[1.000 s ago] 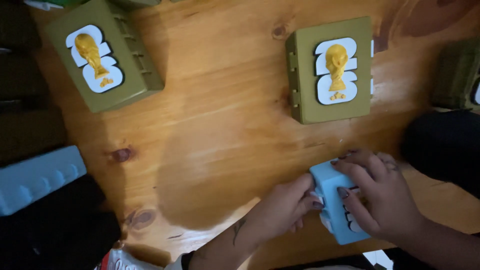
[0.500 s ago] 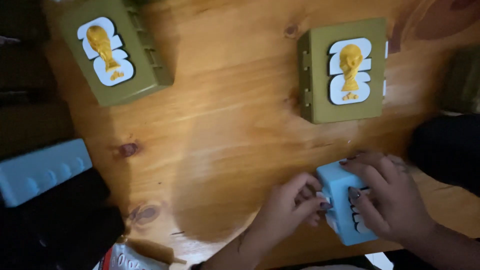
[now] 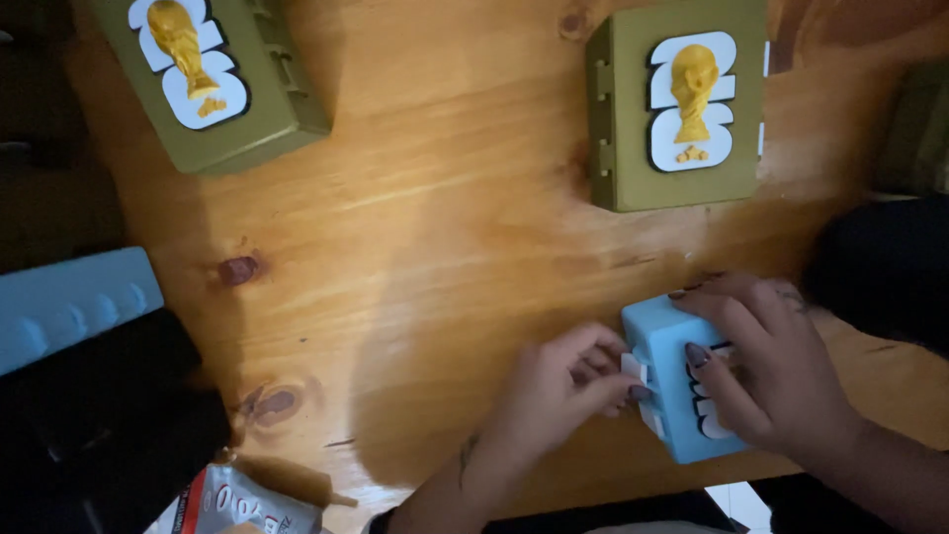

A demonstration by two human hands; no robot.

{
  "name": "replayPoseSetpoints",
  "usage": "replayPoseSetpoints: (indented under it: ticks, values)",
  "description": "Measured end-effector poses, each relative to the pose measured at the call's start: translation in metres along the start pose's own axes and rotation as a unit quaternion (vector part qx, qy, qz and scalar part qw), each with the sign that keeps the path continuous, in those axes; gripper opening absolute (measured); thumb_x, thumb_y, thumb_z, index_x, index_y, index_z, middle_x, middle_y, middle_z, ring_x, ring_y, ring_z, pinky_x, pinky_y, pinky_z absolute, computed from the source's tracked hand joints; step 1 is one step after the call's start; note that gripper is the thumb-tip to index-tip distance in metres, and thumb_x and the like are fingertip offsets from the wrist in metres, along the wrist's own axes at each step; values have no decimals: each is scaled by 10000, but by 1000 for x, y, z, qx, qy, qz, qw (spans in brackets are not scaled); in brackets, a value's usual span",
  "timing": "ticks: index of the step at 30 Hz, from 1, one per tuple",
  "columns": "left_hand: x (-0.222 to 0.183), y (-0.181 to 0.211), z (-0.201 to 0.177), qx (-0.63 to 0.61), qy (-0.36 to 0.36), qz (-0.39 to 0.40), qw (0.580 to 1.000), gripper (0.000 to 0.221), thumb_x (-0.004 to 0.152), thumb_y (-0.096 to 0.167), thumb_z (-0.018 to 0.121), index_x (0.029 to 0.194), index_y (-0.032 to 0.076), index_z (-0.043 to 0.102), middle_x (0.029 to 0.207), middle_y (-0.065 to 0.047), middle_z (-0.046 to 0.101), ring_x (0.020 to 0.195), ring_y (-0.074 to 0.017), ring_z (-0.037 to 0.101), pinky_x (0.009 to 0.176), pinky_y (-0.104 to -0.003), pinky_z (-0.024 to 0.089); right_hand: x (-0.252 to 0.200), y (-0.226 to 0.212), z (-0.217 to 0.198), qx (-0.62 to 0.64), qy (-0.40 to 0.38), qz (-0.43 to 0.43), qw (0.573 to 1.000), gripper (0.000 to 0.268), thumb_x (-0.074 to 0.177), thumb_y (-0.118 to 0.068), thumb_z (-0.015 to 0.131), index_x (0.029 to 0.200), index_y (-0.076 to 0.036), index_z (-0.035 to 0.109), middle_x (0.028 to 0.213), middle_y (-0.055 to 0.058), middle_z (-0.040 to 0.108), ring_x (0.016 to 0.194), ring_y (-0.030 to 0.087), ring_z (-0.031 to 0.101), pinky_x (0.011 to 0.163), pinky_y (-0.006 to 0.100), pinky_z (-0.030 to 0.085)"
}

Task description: Applying small white labels to plastic storage boxes.

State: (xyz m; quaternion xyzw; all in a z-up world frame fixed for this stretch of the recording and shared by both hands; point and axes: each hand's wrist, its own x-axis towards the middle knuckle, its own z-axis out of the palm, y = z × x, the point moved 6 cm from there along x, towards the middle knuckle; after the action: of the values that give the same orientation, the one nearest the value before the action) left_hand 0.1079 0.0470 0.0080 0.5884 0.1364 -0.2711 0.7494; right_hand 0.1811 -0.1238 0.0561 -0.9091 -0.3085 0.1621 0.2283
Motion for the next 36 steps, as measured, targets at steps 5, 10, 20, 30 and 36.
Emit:
replayPoseSetpoints:
  ticks: [5,10,20,30,36]
  values:
    - [3,11,-3,87,-7,79,993,185,863,142,730,984,34,640,782,-51,716,614,-130,655,564,-248,506,0,1,0,8,-4,-9,1000,509,758,-230,584,1236,-56,613,1255,145,594,1046,332,546,933,426,392]
    - [7,22,-5,122,-34,124,984,142,885,146,720,956,63,629,787,-19,684,566,-137,582,543,-262,464,-1,-4,-1,-9,3,-14,1000,480,779,-231,589,1227,-61,621,1261,139,600,1070,342,547,968,439,392]
    - [22,36,-4,339,-50,267,901,288,822,360,721,852,99,602,798,-2,687,637,-210,627,584,-320,473,0,2,2,-25,-11,5,1000,507,750,-241,596,1228,-72,614,1243,159,589,1028,363,554,910,459,421]
    - [35,25,-6,337,-74,239,908,370,801,435,708,792,88,578,736,-41,686,566,-210,610,552,-338,469,3,4,4,-30,-10,-5,999,480,777,-263,595,1215,-70,621,1228,153,601,1043,340,564,926,452,405]
    - [51,42,-1,563,9,472,678,502,780,640,664,940,167,605,811,-17,661,623,-212,659,540,-321,499,-3,7,3,-15,24,15,999,491,767,-228,590,1228,-60,600,1182,123,606,1000,340,526,920,440,404]
